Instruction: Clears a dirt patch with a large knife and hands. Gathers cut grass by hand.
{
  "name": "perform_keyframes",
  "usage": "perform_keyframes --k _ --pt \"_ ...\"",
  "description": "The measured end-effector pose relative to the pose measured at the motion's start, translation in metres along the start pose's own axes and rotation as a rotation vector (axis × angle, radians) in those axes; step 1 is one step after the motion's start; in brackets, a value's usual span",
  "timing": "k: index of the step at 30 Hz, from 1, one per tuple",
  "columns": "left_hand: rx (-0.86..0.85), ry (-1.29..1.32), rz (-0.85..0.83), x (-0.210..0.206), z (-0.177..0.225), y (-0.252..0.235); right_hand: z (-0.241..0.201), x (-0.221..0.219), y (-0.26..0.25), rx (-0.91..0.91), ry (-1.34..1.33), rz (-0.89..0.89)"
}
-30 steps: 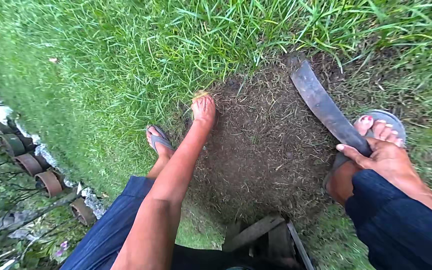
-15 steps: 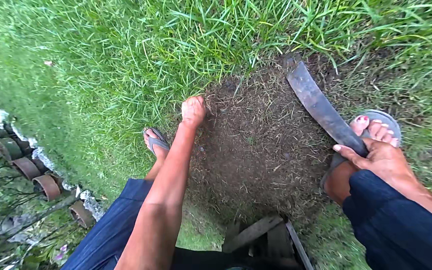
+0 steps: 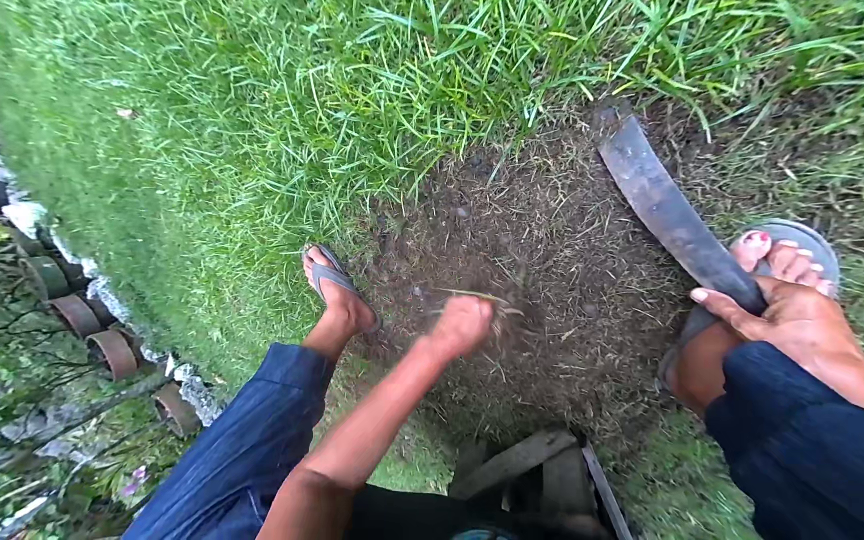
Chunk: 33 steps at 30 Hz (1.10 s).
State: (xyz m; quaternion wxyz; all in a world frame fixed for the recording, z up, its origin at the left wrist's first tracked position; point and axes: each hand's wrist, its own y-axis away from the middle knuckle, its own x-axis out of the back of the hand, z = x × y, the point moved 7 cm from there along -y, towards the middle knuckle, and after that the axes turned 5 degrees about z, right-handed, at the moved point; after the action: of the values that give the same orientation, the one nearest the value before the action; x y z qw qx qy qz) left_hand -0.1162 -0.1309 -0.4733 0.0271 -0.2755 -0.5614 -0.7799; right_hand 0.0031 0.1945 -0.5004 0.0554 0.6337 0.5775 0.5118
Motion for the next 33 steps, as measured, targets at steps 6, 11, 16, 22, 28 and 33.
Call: perform_keyframes --k 6,11,16,22,28,33 --pt "-0.253 -0.040 0.450 0.042 0.027 -0.008 0.009 -0.003 0.000 0.022 0.038 0.023" --pt "0.072 -0.223 0.522 0.097 -0.030 -0.054 0.014 -0.004 -0.004 0.010 -0.003 0.007" --pt "0.356 -0.266 0.558 0.137 -0.064 -0.081 0.001 -0.001 -0.001 0.033 0.002 0.012" --pt "0.495 -0.258 0.497 0.146 -0.074 -0.090 0.000 0.000 0.000 0.009 0.011 0.018" --pt "0.406 -0.278 0.300 0.158 -0.079 -0.094 0.000 0.000 0.001 0.017 0.008 0.022" --pt "0.301 -0.261 0.267 0.179 -0.089 -0.101 0.012 -0.004 -0.001 -0.005 -0.001 0.016"
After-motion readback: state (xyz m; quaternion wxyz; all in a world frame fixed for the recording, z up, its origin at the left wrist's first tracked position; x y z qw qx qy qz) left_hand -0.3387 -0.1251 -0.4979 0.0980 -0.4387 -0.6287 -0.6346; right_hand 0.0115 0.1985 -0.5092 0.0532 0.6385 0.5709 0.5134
